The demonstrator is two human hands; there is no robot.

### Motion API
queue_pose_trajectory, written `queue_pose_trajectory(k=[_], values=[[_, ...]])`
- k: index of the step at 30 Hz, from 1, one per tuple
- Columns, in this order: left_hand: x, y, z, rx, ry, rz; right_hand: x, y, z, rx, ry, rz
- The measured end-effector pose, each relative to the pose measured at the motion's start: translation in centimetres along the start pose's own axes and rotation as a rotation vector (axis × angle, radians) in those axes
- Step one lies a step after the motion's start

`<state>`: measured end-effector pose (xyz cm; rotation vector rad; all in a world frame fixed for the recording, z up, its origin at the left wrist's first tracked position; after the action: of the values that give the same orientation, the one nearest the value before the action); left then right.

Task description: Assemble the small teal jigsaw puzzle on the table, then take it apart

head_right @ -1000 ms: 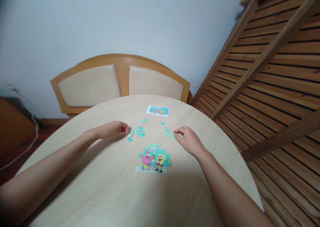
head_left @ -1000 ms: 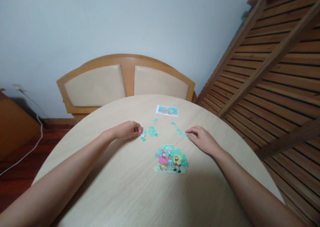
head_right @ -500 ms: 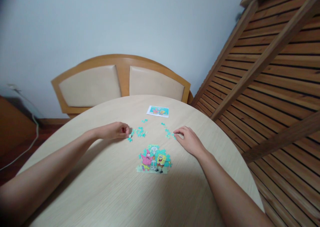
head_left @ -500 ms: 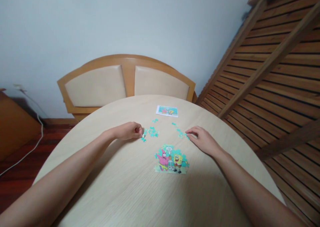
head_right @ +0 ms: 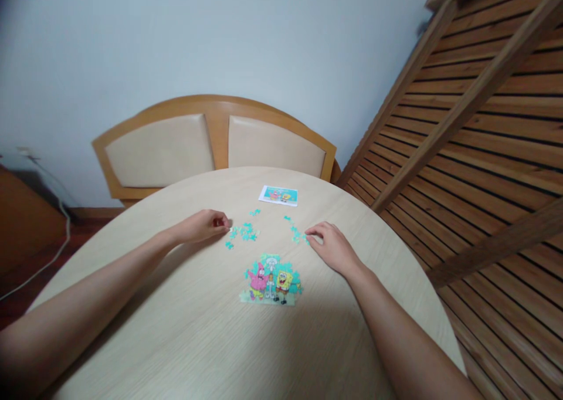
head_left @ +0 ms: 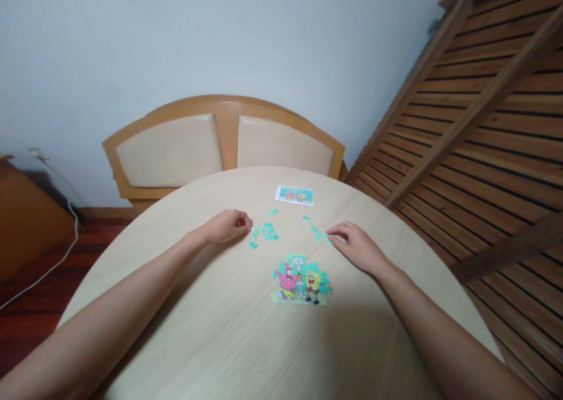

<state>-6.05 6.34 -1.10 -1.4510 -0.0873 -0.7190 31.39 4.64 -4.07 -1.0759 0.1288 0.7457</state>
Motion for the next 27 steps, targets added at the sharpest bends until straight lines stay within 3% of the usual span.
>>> queue_pose_trajectory(k=[7, 20, 23, 27], values=[[1.2, 1.0, 0.1, 0.07, 0.169, 0.012, -0.1, 0.0, -0.1, -0.001, -0.009, -0.011], [1.5, 2.2, 0.3, 0.086, 0.176, -0.023, -1.3, 0.4, -0.2, -0.037, -0.065, 0.005], [1.9, 1.7, 0.0, 0.077, 0.181, 0.014, -1.5, 0.2, -0.1, -0.034, -0.053, 0.032], [1.3, 0.2, -0.4, -0.036, 0.136, 0.074, -1.0, -0.4, 0.0, 0.026, 0.022, 0.023]])
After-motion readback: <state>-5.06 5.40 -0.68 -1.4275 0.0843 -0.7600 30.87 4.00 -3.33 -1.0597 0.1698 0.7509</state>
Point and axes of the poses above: each hand's wrist, its own z-axis towards the middle knuckle, its own y-axis out of the palm, x = y × z, the point moved 2 cm from there along z, towards the middle knuckle, and after that the axes turned 9 degrees about x, right-handed, at the moved point
